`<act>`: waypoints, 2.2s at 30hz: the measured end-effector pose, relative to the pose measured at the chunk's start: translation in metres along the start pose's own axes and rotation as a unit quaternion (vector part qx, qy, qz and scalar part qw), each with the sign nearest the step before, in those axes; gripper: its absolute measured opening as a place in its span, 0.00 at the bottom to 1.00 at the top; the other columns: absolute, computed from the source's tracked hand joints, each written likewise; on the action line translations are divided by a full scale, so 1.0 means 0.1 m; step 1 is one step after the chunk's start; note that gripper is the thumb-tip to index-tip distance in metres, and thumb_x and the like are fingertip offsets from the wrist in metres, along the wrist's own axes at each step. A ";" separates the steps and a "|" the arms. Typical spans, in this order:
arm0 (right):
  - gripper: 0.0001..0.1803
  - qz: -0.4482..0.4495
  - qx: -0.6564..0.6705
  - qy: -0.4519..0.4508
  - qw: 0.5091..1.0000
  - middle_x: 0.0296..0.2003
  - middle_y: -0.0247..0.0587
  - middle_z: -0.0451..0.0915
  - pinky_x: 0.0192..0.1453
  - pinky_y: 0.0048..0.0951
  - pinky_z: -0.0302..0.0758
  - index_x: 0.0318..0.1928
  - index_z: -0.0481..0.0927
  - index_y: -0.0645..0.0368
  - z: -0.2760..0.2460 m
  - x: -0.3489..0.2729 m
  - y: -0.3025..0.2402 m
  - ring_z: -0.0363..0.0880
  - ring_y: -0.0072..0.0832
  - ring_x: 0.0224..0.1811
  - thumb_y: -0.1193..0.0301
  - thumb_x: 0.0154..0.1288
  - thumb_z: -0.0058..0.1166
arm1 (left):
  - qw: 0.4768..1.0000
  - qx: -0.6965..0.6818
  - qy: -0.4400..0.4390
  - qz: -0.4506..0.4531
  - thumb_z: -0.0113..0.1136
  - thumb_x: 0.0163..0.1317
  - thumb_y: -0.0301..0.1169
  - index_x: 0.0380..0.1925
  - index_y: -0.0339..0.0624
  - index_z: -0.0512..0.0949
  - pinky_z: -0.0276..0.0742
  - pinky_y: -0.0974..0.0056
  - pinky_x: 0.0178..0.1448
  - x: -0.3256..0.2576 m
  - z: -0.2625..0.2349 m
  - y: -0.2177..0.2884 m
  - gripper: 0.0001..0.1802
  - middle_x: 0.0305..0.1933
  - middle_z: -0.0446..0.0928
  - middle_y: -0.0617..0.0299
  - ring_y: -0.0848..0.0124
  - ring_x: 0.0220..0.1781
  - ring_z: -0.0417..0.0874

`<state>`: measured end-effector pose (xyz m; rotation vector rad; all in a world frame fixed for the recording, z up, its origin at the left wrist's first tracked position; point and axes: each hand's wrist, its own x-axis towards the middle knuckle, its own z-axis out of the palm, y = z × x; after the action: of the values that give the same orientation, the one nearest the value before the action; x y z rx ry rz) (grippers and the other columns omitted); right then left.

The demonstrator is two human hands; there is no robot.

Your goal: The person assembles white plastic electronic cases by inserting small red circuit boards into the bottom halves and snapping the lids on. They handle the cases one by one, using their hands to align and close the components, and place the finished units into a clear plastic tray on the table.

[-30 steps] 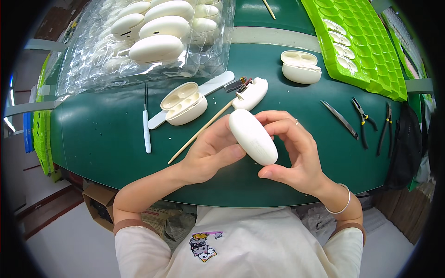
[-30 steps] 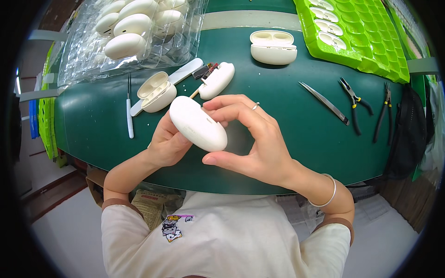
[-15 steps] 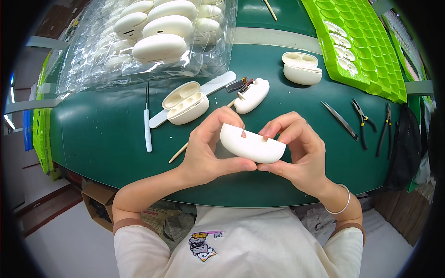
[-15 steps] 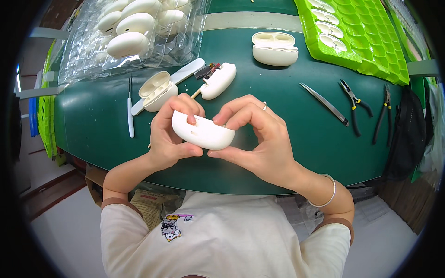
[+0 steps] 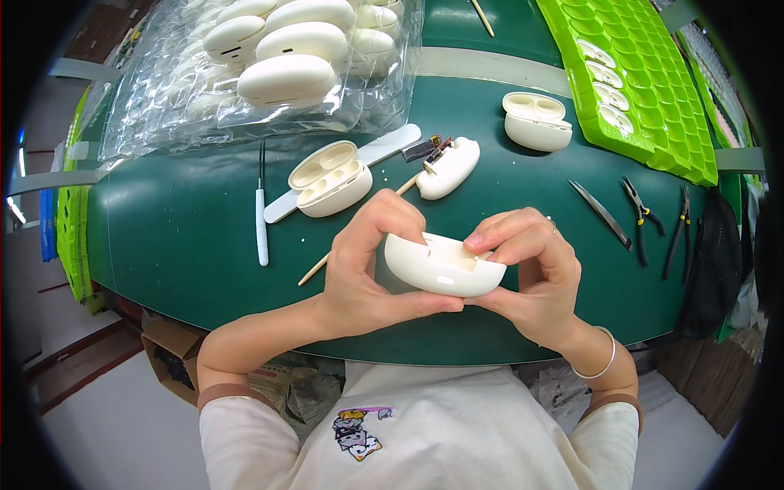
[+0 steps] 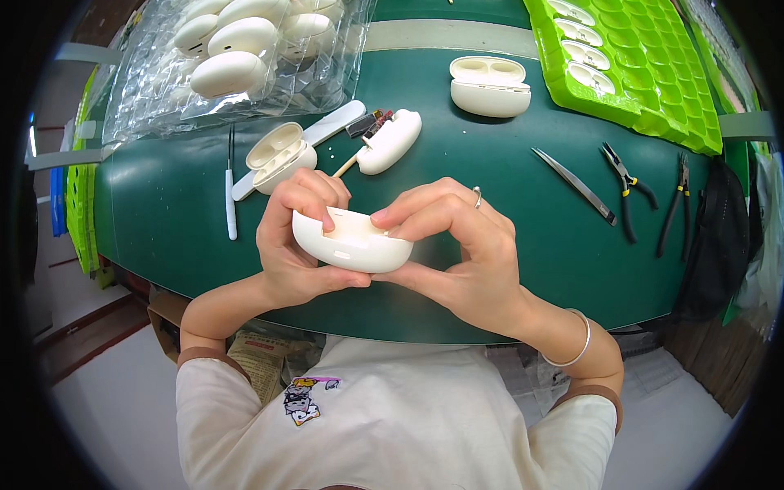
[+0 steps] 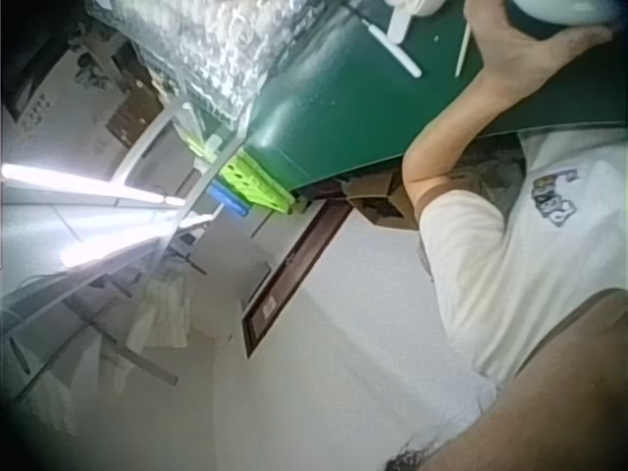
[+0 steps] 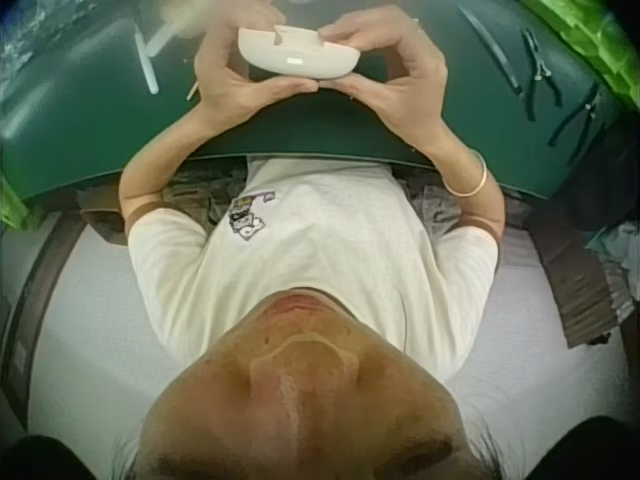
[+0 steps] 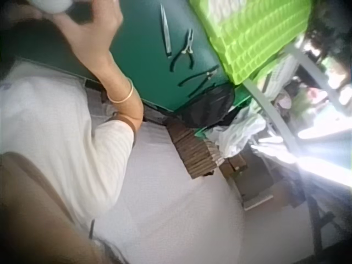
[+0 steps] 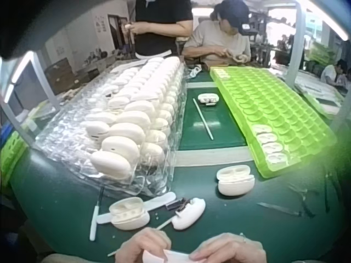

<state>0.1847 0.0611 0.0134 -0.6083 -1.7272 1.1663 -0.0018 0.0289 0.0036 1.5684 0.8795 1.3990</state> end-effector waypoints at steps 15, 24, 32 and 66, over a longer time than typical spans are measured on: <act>0.20 0.048 0.047 0.025 0.997 0.34 0.40 0.81 0.43 0.28 0.72 0.31 0.74 0.59 0.03 -0.02 0.01 0.78 0.30 0.39 0.79 0.35 0.71 | 0.997 -0.074 -0.011 -0.035 0.52 0.62 0.30 0.37 0.35 0.69 0.65 0.69 0.40 0.03 -0.15 -0.06 0.09 0.33 0.69 0.60 0.72 0.34 0.70; 0.20 -0.009 -0.019 0.017 1.000 0.31 0.38 0.79 0.39 0.28 0.71 0.32 0.76 0.59 -0.05 0.01 0.02 0.76 0.30 0.36 0.76 0.35 0.72 | 0.982 0.160 -0.084 0.064 0.64 0.48 0.31 0.48 0.38 0.71 0.64 0.61 0.53 0.10 -0.10 -0.01 0.25 0.47 0.75 0.54 0.63 0.48 0.69; 0.17 -0.098 -0.072 0.008 0.993 0.36 0.39 0.76 0.39 0.29 0.72 0.32 0.79 0.56 -0.04 0.03 -0.02 0.76 0.33 0.36 0.79 0.36 0.68 | 0.988 0.126 -0.007 0.087 0.72 0.37 0.25 0.48 0.43 0.72 0.68 0.61 0.52 0.08 -0.03 -0.03 0.32 0.48 0.75 0.58 0.61 0.50 0.72; 0.20 -0.112 -0.108 -0.019 0.988 0.40 0.47 0.80 0.41 0.31 0.78 0.34 0.73 0.59 -0.06 0.04 -0.02 0.80 0.38 0.40 0.82 0.37 0.67 | 0.990 0.058 -0.031 0.123 0.75 0.37 0.24 0.38 0.47 0.67 0.75 0.67 0.37 0.08 -0.10 0.10 0.29 0.43 0.72 0.53 0.65 0.40 0.79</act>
<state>0.1884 0.0660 0.0178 -0.5073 -1.9149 0.8457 -0.0113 0.0337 0.0164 1.8509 0.7613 1.4817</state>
